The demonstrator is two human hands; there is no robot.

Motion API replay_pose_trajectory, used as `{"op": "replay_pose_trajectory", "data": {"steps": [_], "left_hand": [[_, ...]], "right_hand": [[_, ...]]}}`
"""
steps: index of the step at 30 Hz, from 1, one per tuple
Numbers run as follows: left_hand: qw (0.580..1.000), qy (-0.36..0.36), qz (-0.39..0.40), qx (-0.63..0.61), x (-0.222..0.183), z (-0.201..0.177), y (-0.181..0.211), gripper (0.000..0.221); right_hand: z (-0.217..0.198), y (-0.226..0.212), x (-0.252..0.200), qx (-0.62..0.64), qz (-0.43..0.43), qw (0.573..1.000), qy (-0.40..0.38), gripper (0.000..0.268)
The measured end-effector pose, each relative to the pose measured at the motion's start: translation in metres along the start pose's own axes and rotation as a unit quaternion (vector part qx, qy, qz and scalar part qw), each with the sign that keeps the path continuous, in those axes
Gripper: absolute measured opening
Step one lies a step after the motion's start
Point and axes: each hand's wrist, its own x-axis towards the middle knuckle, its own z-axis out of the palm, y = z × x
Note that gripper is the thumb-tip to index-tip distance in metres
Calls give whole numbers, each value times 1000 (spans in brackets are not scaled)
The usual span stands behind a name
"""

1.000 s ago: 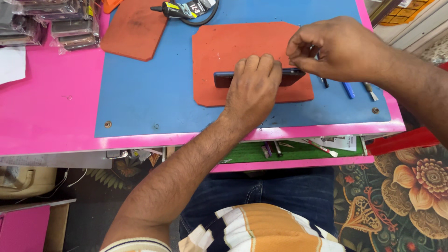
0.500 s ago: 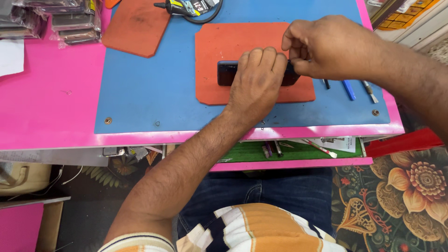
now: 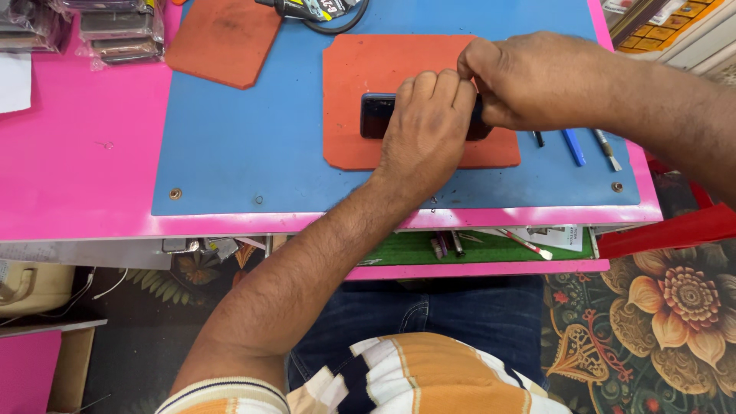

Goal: The person reassembles a smartphone by placing the back cover onto the chassis and securing it with a screwdriver. They then attach the front screen assembly, align the edges, and press the sides to ensure the device is fully closed.

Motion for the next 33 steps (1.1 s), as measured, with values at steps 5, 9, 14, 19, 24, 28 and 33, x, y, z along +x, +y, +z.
{"op": "replay_pose_trajectory", "data": {"steps": [5, 9, 14, 19, 24, 28, 33], "left_hand": [[1000, 13, 7, -22, -3, -4, 0, 14], [1000, 5, 4, -8, -3, -6, 0, 15], [1000, 6, 8, 0, 0, -11, 1, 11], [998, -22, -5, -61, 2, -11, -4, 17], [994, -19, -28, -100, 7, -11, -9, 27], [993, -46, -43, -99, 6, -11, -7, 23], [991, -92, -58, -84, 6, -12, -7, 19]], "right_hand": [[2, 4, -2, 34, -31, 997, 60, 41], [-10, 19, -3, 8, 50, 999, 10, 37], [-2, 35, -14, 51, -51, 991, 110, 28], [16, 37, -18, 218, 79, 968, 93, 20], [35, 38, -29, 350, 91, 923, 131, 19], [48, 37, -40, 377, 123, 907, 142, 20], [67, 20, -45, 369, 83, 915, 142, 39]]}}
